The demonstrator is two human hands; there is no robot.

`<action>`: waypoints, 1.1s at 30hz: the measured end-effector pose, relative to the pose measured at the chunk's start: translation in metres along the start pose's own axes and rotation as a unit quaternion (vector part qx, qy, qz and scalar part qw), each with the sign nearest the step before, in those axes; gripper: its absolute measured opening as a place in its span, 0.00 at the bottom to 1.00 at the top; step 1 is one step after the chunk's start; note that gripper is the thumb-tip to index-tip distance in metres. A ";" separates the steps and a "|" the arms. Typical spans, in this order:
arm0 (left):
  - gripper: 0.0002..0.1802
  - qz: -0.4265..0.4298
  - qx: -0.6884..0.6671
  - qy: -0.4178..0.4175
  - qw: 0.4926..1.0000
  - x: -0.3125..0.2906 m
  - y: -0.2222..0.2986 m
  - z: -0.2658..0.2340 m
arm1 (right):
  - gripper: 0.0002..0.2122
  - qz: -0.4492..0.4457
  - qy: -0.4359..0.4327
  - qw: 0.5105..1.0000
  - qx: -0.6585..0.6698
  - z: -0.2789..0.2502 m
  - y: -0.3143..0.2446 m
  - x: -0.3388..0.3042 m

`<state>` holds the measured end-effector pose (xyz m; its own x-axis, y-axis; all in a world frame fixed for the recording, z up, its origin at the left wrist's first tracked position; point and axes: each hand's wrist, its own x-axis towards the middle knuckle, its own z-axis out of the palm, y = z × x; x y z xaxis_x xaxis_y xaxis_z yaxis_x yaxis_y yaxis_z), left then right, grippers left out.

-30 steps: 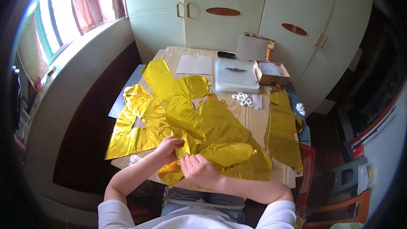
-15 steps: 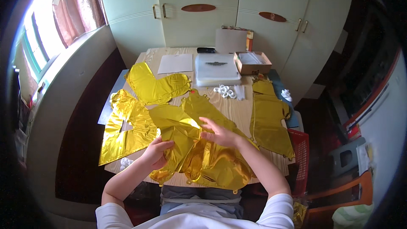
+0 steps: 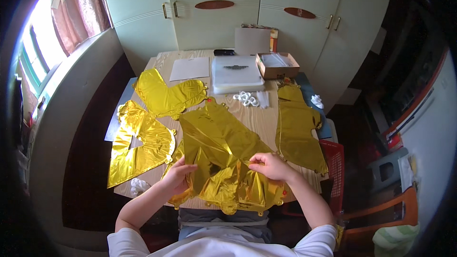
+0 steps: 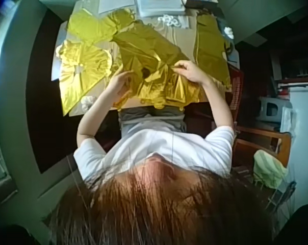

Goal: Folding gold-colored foil items and inserting them into cardboard packaging.

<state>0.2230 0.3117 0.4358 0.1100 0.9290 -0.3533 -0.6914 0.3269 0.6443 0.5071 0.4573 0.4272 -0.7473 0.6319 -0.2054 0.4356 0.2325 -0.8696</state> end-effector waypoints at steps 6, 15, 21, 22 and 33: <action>0.32 -0.059 0.041 0.040 0.997 0.012 -0.024 -0.015 | 0.13 0.033 -0.001 0.996 -0.085 -0.001 0.017 -0.010; 0.39 -0.013 0.114 0.115 0.987 0.048 -0.009 -0.030 | 0.13 0.024 0.025 0.980 -0.196 0.002 0.018 -0.012; 0.41 0.045 0.188 0.122 0.974 0.062 0.019 -0.037 | 0.13 0.036 0.011 0.979 -0.202 0.001 0.017 -0.014; 0.39 0.044 0.188 0.117 0.974 0.062 0.026 -0.034 | 0.12 0.036 0.013 0.979 -0.201 0.001 0.018 -0.013; 0.31 0.272 0.815 -0.020 0.511 0.064 0.010 -0.033 | 0.12 0.017 -0.019 0.977 -0.211 -0.001 0.022 -0.012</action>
<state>0.1997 0.3692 0.3975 0.2549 0.9515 0.1725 0.8827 -0.3018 0.3602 0.5257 0.4552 0.4111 -0.7433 0.6189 -0.2541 0.6227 0.5012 -0.6008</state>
